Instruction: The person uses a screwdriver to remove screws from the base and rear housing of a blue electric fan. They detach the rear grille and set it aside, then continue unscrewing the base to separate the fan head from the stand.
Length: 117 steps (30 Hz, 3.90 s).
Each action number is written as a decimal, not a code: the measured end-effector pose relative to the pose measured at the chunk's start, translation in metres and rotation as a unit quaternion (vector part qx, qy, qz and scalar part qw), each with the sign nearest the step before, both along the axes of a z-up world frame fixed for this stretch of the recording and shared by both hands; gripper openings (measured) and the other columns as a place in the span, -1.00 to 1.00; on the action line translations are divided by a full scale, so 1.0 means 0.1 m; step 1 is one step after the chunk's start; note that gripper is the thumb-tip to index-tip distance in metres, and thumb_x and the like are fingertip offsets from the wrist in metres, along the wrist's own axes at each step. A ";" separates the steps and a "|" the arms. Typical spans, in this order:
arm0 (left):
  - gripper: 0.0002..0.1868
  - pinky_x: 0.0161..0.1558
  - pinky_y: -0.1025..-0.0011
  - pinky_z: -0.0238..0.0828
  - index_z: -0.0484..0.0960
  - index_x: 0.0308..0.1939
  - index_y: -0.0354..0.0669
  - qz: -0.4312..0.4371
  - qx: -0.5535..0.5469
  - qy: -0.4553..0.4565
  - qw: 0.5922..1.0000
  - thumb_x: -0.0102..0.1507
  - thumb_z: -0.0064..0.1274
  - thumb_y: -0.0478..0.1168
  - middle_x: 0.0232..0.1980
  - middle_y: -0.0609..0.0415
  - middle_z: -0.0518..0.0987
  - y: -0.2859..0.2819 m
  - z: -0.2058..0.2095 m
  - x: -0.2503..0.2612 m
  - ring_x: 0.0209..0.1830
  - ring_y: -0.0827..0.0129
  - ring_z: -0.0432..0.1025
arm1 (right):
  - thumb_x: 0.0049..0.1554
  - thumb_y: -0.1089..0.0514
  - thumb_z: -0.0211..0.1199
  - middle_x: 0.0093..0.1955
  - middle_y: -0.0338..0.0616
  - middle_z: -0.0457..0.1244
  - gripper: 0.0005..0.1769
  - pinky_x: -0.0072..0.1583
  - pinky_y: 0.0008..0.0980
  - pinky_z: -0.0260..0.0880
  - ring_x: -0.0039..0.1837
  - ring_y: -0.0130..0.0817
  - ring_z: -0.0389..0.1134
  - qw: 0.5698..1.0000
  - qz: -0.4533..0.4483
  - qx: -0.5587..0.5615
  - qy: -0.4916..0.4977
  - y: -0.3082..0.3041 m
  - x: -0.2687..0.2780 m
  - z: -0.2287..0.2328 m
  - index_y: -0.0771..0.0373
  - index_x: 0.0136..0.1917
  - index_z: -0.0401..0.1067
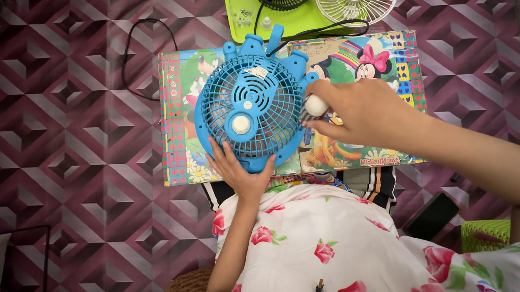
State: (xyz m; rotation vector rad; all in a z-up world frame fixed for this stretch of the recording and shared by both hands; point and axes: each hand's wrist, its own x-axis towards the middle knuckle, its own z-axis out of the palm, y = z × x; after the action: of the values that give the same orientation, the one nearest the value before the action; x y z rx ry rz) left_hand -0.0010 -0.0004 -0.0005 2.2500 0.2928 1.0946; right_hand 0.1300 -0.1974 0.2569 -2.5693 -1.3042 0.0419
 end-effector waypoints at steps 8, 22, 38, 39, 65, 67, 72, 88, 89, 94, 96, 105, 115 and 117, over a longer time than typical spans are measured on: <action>0.28 0.58 -0.36 -0.27 -0.04 0.64 -0.09 0.002 0.003 0.001 1.000 0.06 0.41 0.24 0.65 -0.39 0.00 0.01 0.00 0.01 0.66 -0.26 -0.01 | 0.10 0.06 0.36 -0.17 -0.11 0.39 -0.52 -0.19 -0.32 0.46 -0.22 -0.32 0.46 0.972 -0.097 0.164 0.140 -0.48 0.19 -0.11 0.25 0.22 0.34; 0.21 0.50 -0.38 -0.24 0.04 0.56 -0.22 0.030 0.049 -0.036 0.998 0.08 0.43 0.21 0.57 -0.53 -0.04 -0.03 -0.12 -0.07 0.59 -0.43 -0.11 | 0.29 -0.23 0.11 -0.12 -0.14 0.35 -0.54 -0.30 -0.37 0.28 -0.33 -0.36 0.26 0.453 -0.288 0.728 0.426 -1.51 0.04 -2.38 0.20 0.09 0.45; -0.74 0.51 -0.12 -0.02 0.62 0.07 0.07 -0.202 0.171 -0.025 0.964 0.31 0.26 -0.16 0.38 0.10 0.52 -0.43 0.73 0.07 0.50 0.04 0.27 | 0.27 -0.28 0.10 -0.36 -0.27 0.03 -0.47 -0.20 -0.39 0.07 -0.29 -0.41 -0.02 0.226 -0.091 0.797 0.553 -1.46 -0.17 -2.88 0.21 0.17 0.42; -0.66 0.51 -0.13 -0.06 0.62 0.12 0.12 -0.155 0.162 0.015 0.975 0.28 0.26 -0.09 0.39 0.11 0.48 -0.32 0.80 0.12 0.53 0.04 0.21 | 0.28 -0.28 0.10 -0.38 -0.27 0.02 -0.47 -0.19 -0.40 0.08 -0.28 -0.41 -0.02 0.218 -0.089 0.799 0.553 -1.46 -0.17 -2.88 0.22 0.16 0.41; -0.12 0.40 -0.21 0.01 0.57 0.30 0.06 -0.004 0.063 0.146 0.987 -0.04 0.44 0.26 0.52 -0.05 0.30 -0.08 1.21 0.27 0.52 -0.20 0.08 | 0.29 -0.21 0.09 -0.19 -0.12 0.27 -0.46 0.00 -0.20 0.42 -0.17 -0.26 0.28 0.238 -0.197 0.819 0.483 -1.43 -0.14 -2.73 0.35 0.14 0.43; -0.15 0.42 -0.20 -0.01 0.60 0.27 0.08 -0.003 0.059 0.126 0.990 -0.04 0.45 0.24 0.51 -0.03 0.32 -0.08 1.15 0.28 0.53 -0.19 0.08 | 0.30 -0.18 0.08 -0.13 -0.09 0.30 -0.48 0.01 -0.17 0.46 -0.14 -0.23 0.34 0.252 -0.197 0.826 0.463 -1.41 -0.11 -2.61 0.35 0.15 0.40; -0.20 0.42 -0.19 -0.02 0.64 0.22 0.08 -0.008 0.058 0.109 0.992 -0.04 0.46 0.24 0.47 0.00 0.37 -0.07 1.07 0.27 0.53 -0.20 0.08 | 0.28 -0.13 0.13 -0.09 -0.11 0.30 -0.53 -0.16 -0.19 0.50 -0.19 -0.26 0.42 0.462 -0.191 0.798 0.337 -1.39 -0.08 -2.35 0.30 0.23 0.33; -0.21 0.43 -0.19 0.00 0.66 0.21 0.06 -0.014 0.049 0.106 0.993 -0.03 0.44 0.25 0.46 -0.02 0.38 -0.06 1.07 0.27 0.52 -0.23 0.10 | 0.20 -0.24 0.28 -0.11 -0.09 0.29 -0.38 0.04 -0.44 0.44 -0.10 -0.37 0.38 0.787 -0.200 0.571 0.117 -1.25 0.01 -1.69 0.40 0.10 0.32; -0.22 0.44 -0.19 0.00 0.66 0.21 0.06 -0.015 0.048 0.105 0.993 -0.03 0.44 0.25 0.47 -0.02 0.38 -0.06 1.07 0.27 0.52 -0.23 0.10 | 0.21 -0.24 0.27 -0.11 -0.09 0.31 -0.39 0.04 -0.46 0.41 -0.10 -0.38 0.37 0.811 -0.204 0.540 0.096 -1.24 0.02 -1.66 0.41 0.08 0.34; -0.23 0.45 -0.17 0.03 0.66 0.21 0.08 -0.011 0.048 0.101 0.994 -0.02 0.45 0.24 0.47 0.00 0.38 -0.07 1.07 0.28 0.52 -0.23 0.11 | 0.27 -0.24 0.27 -0.10 -0.10 0.33 -0.41 0.03 -0.52 0.38 -0.09 -0.42 0.37 0.855 -0.174 0.481 0.083 -1.12 0.09 -1.54 0.40 0.10 0.38; -0.23 0.45 -0.17 0.02 0.66 0.21 0.07 -0.013 0.047 0.101 0.994 -0.01 0.44 0.25 0.46 -0.01 0.38 -0.06 1.06 0.27 0.52 -0.23 0.11 | 0.21 -0.25 0.26 -0.22 -0.17 0.32 -0.41 -0.09 -0.55 0.34 -0.20 -0.49 0.36 0.866 -0.175 0.457 0.099 -1.06 0.11 -1.47 0.38 0.08 0.37; -0.22 0.43 -0.16 0.02 0.66 0.21 0.08 -0.010 0.041 0.106 0.993 -0.03 0.45 0.25 0.46 0.01 0.39 -0.08 1.07 0.27 0.52 -0.22 0.11 | 0.05 0.09 0.36 -0.17 -0.06 0.36 -0.67 -0.10 -0.33 0.43 -0.17 -0.25 0.43 0.957 -0.008 0.287 0.039 -0.64 0.07 -0.87 0.33 0.00 0.42; -0.22 0.45 -0.17 0.00 0.65 0.22 0.09 -0.013 0.040 0.106 0.993 -0.03 0.45 0.21 0.47 0.01 0.38 -0.08 1.07 0.27 0.53 -0.22 0.10 | -0.02 0.07 0.44 -0.17 -0.07 0.28 -0.61 -0.19 -0.25 0.31 -0.21 -0.21 0.35 0.977 0.020 0.211 0.003 -0.23 -0.01 -0.38 0.25 0.03 0.43; -0.23 0.46 -0.17 0.00 0.65 0.21 0.09 -0.012 0.040 0.101 0.994 -0.03 0.45 0.22 0.47 0.02 0.38 -0.08 1.08 0.27 0.53 -0.22 0.11 | -0.07 0.07 0.41 -0.12 -0.05 0.31 -0.59 -0.20 -0.21 0.27 -0.18 -0.21 0.38 0.979 0.021 0.192 -0.059 -0.24 -0.02 -0.29 0.20 0.04 0.43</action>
State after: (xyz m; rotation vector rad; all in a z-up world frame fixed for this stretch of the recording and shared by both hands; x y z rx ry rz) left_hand 0.0263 -0.0080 0.1071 2.4349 0.3084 0.8809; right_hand 0.1278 -0.2210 0.2276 -2.2436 -1.2625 -0.3271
